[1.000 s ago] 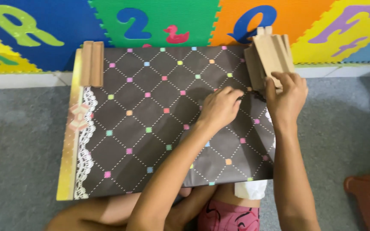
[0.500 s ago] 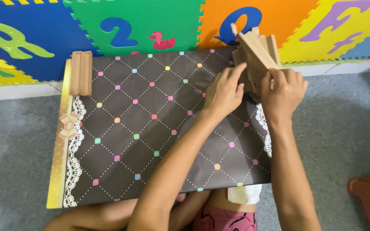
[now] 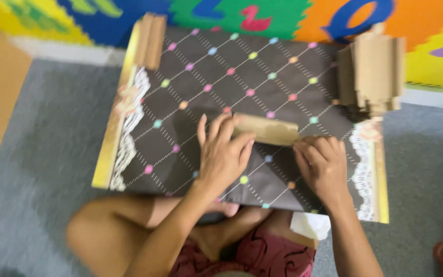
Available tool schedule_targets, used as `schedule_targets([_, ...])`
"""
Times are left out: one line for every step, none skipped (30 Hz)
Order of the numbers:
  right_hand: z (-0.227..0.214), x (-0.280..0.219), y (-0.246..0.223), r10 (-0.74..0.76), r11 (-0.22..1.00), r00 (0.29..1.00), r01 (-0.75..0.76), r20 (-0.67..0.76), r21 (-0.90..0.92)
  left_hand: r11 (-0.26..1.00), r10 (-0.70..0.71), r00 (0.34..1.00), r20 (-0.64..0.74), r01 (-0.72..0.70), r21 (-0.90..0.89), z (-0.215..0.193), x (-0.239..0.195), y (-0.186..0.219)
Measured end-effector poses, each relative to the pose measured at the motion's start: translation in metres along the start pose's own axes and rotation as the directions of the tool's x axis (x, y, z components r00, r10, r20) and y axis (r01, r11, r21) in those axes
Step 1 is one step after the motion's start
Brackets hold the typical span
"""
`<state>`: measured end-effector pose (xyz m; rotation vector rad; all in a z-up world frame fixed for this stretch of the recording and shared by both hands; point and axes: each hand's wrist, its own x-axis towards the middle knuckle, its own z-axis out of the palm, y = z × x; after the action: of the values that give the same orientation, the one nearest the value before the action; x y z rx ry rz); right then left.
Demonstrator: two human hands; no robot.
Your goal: Assembling small cardboard boxes by folding flat templates along pre-scored lines.
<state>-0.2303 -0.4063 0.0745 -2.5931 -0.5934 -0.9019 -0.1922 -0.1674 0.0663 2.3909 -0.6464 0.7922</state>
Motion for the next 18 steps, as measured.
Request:
schedule_targets([0.002,-0.001,-0.011,-0.009,1.000,1.000,0.009,0.019,0.020,1.000,-0.026,1.000,0.006,0.026,0.010,-0.004,-0.018,-0.002])
schedule_targets([0.004,-0.003,-0.021,0.013,0.999,0.997,-0.016,0.074,0.041,0.998,-0.049,0.999,0.018,0.049,0.032,-0.006,-0.035,-0.005])
schedule_targets([0.006,-0.004,-0.031,0.033,0.997,0.991,-0.041,0.130,0.060,0.996,-0.073,0.997,0.030,0.071,0.054,-0.008,-0.051,-0.007])
schedule_targets([0.010,-0.007,-0.037,0.030,0.997,0.989,-0.041,0.142,0.072,0.995,-0.088,0.995,0.037,0.085,0.059,-0.007,-0.063,-0.007])
schedule_targets([0.013,-0.011,-0.043,0.041,0.995,0.984,-0.057,0.172,0.084,0.993,-0.105,0.994,0.029,0.103,0.063,-0.006,-0.073,-0.007])
schedule_targets([0.015,-0.015,-0.048,0.055,0.993,0.977,-0.075,0.204,0.091,0.991,-0.122,0.992,0.023,0.121,0.062,-0.004,-0.085,-0.006])
schedule_targets([0.019,-0.019,-0.055,0.054,0.992,0.974,-0.077,0.219,0.097,0.989,-0.136,0.990,0.031,0.134,0.062,-0.003,-0.090,-0.007])
schedule_targets([0.023,-0.021,-0.060,0.056,0.989,0.974,-0.085,0.222,0.123,0.990,-0.136,0.990,0.037,0.134,0.051,0.000,-0.094,-0.009])
schedule_targets([0.026,-0.023,-0.065,0.057,0.985,0.973,-0.092,0.225,0.149,0.990,-0.135,0.990,0.042,0.134,0.039,0.002,-0.098,-0.010])
schedule_targets([0.027,-0.023,-0.070,0.057,0.985,0.971,-0.093,0.232,0.148,0.990,-0.141,0.989,0.044,0.140,0.036,-0.002,-0.095,-0.008])
schedule_targets([0.028,-0.023,-0.076,0.058,0.984,0.974,-0.093,0.218,0.154,0.991,-0.136,0.990,0.030,0.136,0.021,-0.006,-0.093,-0.005])
schedule_targets([0.030,-0.022,-0.081,0.060,0.982,0.978,-0.094,0.201,0.162,0.992,-0.128,0.992,0.014,0.128,0.008,-0.010,-0.089,-0.004])
schedule_targets([0.034,-0.025,-0.079,0.060,0.982,0.977,-0.094,0.204,0.161,0.991,-0.130,0.991,0.016,0.130,0.007,-0.010,-0.089,-0.004])
schedule_targets([0.037,-0.028,-0.078,0.069,0.981,0.980,-0.100,0.187,0.164,0.992,-0.123,0.992,0.025,0.123,-0.001,-0.010,-0.089,-0.004])
schedule_targets([0.041,-0.031,-0.076,0.077,0.980,0.983,-0.106,0.169,0.166,0.993,-0.115,0.993,0.033,0.115,-0.008,-0.010,-0.089,-0.003])
schedule_targets([0.040,-0.030,-0.078,0.079,0.980,0.982,-0.107,0.172,0.165,0.993,-0.117,0.993,0.035,0.117,-0.011,-0.009,-0.090,-0.004])
schedule_targets([0.040,-0.029,-0.079,0.091,0.979,0.981,-0.119,0.173,0.164,0.993,-0.110,0.993,0.043,0.112,-0.034,-0.007,-0.091,-0.005])
schedule_targets([0.039,-0.029,-0.081,0.105,0.978,0.979,-0.134,0.177,0.162,0.992,-0.105,0.993,0.054,0.108,-0.060,-0.006,-0.093,-0.005])
